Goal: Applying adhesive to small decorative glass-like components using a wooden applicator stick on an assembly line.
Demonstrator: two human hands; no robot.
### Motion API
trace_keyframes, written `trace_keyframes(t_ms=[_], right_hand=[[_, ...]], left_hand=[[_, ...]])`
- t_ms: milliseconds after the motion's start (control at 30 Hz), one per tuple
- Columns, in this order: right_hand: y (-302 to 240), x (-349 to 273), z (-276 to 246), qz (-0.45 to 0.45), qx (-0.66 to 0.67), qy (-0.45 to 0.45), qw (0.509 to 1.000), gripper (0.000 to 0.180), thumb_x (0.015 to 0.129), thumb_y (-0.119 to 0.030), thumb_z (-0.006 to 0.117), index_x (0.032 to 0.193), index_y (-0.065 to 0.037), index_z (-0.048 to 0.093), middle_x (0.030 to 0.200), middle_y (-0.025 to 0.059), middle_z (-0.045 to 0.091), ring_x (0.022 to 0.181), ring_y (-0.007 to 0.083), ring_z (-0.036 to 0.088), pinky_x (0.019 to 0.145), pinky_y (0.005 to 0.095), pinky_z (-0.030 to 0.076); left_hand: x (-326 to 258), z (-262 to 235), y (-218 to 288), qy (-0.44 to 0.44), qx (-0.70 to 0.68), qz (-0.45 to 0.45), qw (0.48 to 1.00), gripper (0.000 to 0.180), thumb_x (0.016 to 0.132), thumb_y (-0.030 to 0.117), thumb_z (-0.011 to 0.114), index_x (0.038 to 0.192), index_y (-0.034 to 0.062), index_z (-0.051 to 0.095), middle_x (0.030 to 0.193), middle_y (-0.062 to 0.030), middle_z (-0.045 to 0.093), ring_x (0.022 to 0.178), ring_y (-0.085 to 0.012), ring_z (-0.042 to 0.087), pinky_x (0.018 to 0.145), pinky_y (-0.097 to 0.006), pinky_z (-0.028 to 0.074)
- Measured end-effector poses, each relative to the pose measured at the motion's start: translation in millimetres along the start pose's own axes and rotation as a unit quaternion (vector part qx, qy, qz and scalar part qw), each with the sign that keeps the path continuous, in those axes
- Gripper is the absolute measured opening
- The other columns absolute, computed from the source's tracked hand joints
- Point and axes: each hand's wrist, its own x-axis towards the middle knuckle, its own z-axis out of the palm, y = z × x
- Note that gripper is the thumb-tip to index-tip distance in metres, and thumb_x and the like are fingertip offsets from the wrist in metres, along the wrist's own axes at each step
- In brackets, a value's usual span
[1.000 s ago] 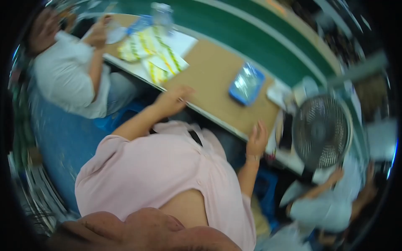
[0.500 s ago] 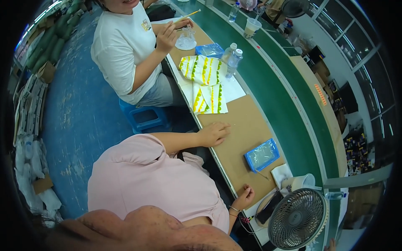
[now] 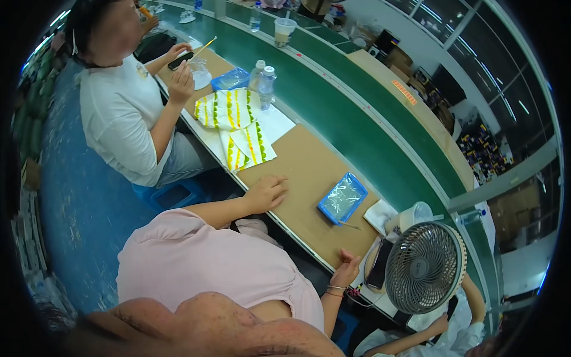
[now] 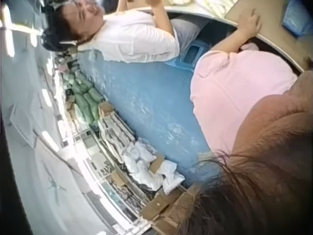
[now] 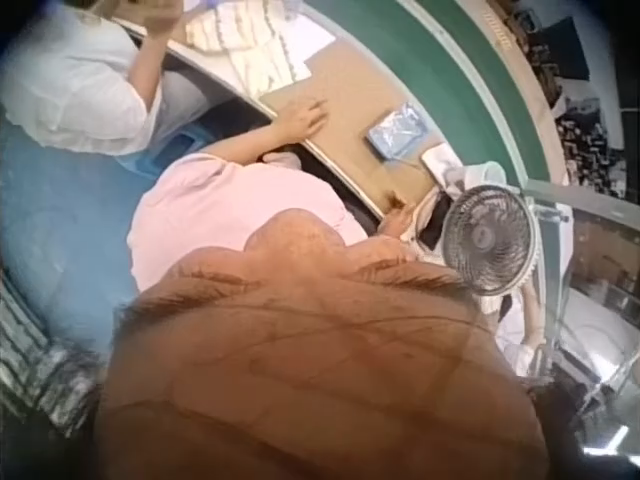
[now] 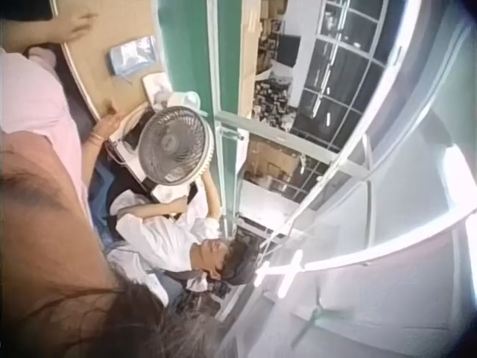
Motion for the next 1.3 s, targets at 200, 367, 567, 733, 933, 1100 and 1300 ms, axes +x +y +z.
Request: trace_keyframes(t_ms=[200, 367, 567, 733, 933, 1100, 1300], right_hand=[[0.4, 4.2, -15.8, 0.017, 0.174, 0.003, 0.985, 0.033, 0.099, -0.028, 0.046, 0.099, 0.002, 0.06, 0.098, 0.0144, 0.064, 0.094, 0.0219, 0.059, 0.089, 0.035, 0.046], [-1.3, 10.9, -25.7, 0.057, 0.357, -0.041, 0.931, 0.03, 0.098, -0.026, 0.046, 0.111, -0.001, 0.057, 0.108, 0.0149, 0.061, 0.098, 0.0232, 0.058, 0.097, 0.0401, 0.044], [-4.9, 8.5, -33.2, 0.064, 0.36, -0.066, 0.928, 0.034, 0.098, -0.024, 0.047, 0.123, -0.001, 0.052, 0.118, 0.0157, 0.059, 0.105, 0.0236, 0.057, 0.101, 0.0435, 0.04], [0.7, 22.9, -28.6, 0.059, 0.381, -0.087, 0.919, 0.041, 0.099, -0.026, 0.044, 0.131, -0.001, 0.044, 0.126, 0.0197, 0.054, 0.112, 0.0275, 0.056, 0.105, 0.0458, 0.037], [-11.8, 12.0, -36.2, 0.066, 0.381, -0.065, 0.92, 0.044, 0.099, -0.027, 0.041, 0.136, -0.002, 0.04, 0.134, 0.0223, 0.048, 0.121, 0.03, 0.05, 0.107, 0.0486, 0.033], [14.4, 6.5, -32.5, 0.041, 0.429, -0.037, 0.902, 0.044, 0.097, -0.026, 0.043, 0.135, -0.006, 0.041, 0.135, 0.025, 0.045, 0.127, 0.0367, 0.042, 0.107, 0.0539, 0.03], [-2.1, 14.3, -12.1, 0.012, 0.374, 0.031, 0.927, 0.046, 0.092, -0.033, 0.055, 0.128, -0.006, 0.047, 0.125, 0.0196, 0.053, 0.112, 0.0287, 0.054, 0.098, 0.0468, 0.042]], left_hand=[[2.3, -2.6, -2.0, -0.039, -0.042, 0.017, 0.998, 0.02, 0.08, 0.015, 0.064, 0.099, 0.0082, 0.062, 0.112, -0.0074, 0.057, 0.102, -0.0288, 0.054, 0.087, -0.039, 0.044], [-0.8, -3.0, -8.7, -0.052, -0.036, 0.045, 0.997, 0.021, 0.078, 0.014, 0.065, 0.099, 0.0095, 0.062, 0.109, -0.0055, 0.057, 0.102, -0.0266, 0.053, 0.087, -0.039, 0.043], [-2.5, -0.8, -10.0, -0.102, -0.063, 0.09, 0.989, 0.024, 0.076, 0.017, 0.065, 0.098, 0.0098, 0.061, 0.116, -0.0085, 0.055, 0.108, -0.0266, 0.051, 0.092, -0.041, 0.041], [5.0, -5.2, -20.0, -0.128, -0.091, 0.106, 0.982, 0.027, 0.075, 0.02, 0.066, 0.1, 0.0093, 0.06, 0.123, -0.0088, 0.052, 0.111, -0.0273, 0.05, 0.094, -0.042, 0.041], [29.0, -4.2, -24.4, -0.298, -0.414, -0.13, 0.85, 0.023, 0.082, 0.02, 0.064, 0.103, 0.0087, 0.063, 0.109, -0.0103, 0.061, 0.103, -0.0282, 0.055, 0.089, -0.04, 0.042], [20.2, 3.0, -37.2, -0.257, -0.307, 0.065, 0.914, 0.022, 0.077, 0.006, 0.065, 0.099, 0.0065, 0.066, 0.095, -0.0124, 0.065, 0.093, -0.0312, 0.059, 0.082, -0.042, 0.045], [23.4, 1.2, -54.6, -0.269, -0.344, 0.092, 0.895, 0.015, 0.082, 0.004, 0.062, 0.097, 0.0053, 0.064, 0.092, -0.0117, 0.063, 0.088, -0.0294, 0.057, 0.08, -0.037, 0.045]])
